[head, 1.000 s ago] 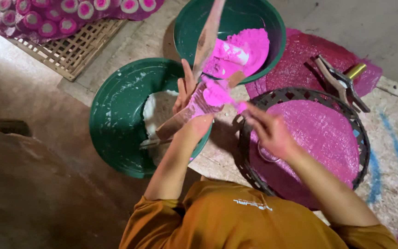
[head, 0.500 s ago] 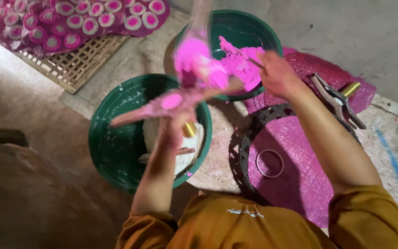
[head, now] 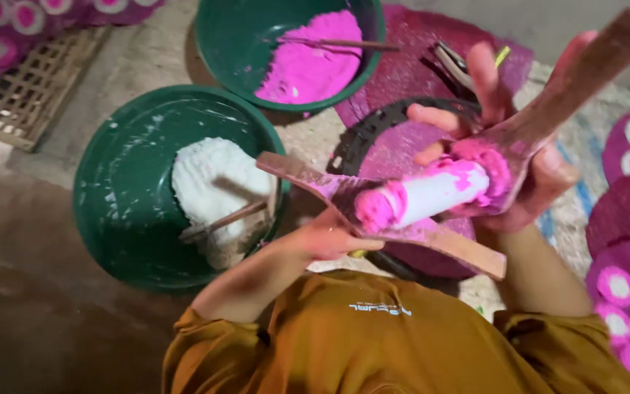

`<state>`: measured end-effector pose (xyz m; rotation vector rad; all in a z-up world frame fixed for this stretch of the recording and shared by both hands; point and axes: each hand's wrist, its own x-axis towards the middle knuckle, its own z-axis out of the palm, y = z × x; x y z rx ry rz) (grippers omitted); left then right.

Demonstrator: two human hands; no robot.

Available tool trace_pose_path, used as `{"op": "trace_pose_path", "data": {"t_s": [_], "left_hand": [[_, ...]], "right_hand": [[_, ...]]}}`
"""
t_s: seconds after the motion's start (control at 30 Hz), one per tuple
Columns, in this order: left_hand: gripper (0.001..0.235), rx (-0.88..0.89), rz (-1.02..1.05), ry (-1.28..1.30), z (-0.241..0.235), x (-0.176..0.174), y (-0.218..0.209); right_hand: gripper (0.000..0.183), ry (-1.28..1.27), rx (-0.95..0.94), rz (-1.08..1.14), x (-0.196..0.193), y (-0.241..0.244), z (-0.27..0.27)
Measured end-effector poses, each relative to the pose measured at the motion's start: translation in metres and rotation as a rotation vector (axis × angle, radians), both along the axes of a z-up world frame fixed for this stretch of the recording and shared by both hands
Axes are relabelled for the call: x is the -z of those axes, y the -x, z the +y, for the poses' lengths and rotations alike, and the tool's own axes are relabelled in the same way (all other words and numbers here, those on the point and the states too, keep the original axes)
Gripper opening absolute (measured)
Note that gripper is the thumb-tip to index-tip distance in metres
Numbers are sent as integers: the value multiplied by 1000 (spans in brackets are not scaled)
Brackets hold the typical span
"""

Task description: The person scoops pink and white powders into a handheld mold, presses the mold onto a tray, and releases the formed circular items. The person repeats this process to create multiple items and arranges them on a tray.

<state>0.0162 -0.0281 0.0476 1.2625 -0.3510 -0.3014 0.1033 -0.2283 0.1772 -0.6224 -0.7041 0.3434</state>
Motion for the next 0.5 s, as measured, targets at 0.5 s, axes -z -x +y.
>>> {"op": "trace_pose_path", "data": {"t_s": [0.5], "left_hand": [[43,410,217,643,-37,3,52]], "right_hand": [[50,659,411,-1176,29,74,-82]]}}
